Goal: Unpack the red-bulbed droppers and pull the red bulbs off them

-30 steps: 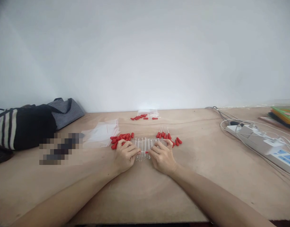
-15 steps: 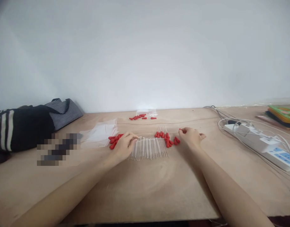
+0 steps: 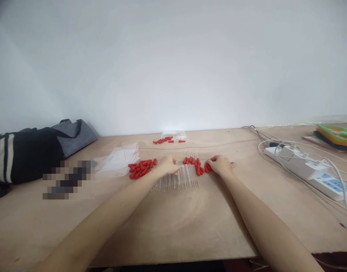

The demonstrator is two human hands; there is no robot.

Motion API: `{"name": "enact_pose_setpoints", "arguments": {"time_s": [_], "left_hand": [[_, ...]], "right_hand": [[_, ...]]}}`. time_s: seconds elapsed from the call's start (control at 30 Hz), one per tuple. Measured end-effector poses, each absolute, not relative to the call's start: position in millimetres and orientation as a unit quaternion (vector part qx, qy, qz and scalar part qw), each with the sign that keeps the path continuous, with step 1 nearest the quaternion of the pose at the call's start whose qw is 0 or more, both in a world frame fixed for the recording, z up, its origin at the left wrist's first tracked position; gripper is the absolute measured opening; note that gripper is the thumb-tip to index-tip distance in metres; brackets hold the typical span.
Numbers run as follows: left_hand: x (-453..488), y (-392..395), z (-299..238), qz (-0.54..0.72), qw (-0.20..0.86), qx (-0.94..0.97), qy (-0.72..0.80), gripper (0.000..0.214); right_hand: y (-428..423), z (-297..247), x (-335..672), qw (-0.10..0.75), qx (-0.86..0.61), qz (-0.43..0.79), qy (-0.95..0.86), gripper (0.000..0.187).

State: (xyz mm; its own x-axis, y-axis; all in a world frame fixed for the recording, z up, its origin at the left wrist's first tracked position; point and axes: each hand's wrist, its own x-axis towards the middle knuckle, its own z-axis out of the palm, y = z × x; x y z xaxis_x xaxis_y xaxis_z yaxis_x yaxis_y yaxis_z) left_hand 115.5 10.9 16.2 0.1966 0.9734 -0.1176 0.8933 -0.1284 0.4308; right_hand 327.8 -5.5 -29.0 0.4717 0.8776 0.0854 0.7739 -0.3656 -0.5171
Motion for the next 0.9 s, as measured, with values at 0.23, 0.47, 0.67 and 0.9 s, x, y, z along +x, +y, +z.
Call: {"name": "enact_pose_setpoints", "arguments": {"time_s": [0.23,0.47,0.67,0.9], "left_hand": [[122.8,10.3,21.4,0.052,0.173,0.754,0.631,0.029],[95.7,-4.1,28.1,0.124,0.127,0.786,0.592,0.029],[36.5,-27.1,6.2,0.300,0.032,0.819,0.488,0.012],[3.8,-26.1,-15.1,0.385,0.025,0.795,0.468,0.009]], "right_hand": [[-5.7,-27.5,324.7,0.252,-0.821,0.094,-0.503,0.032],[0.6,-20.7,311.2,0.238,-0.808,0.096,-0.531,0.031],[17.5,-14.5,298.4,0.191,-0.800,0.154,-0.548,0.036],[31.8,-6.4,300.9,0.215,-0.794,0.185,-0.538,0.029]]}}
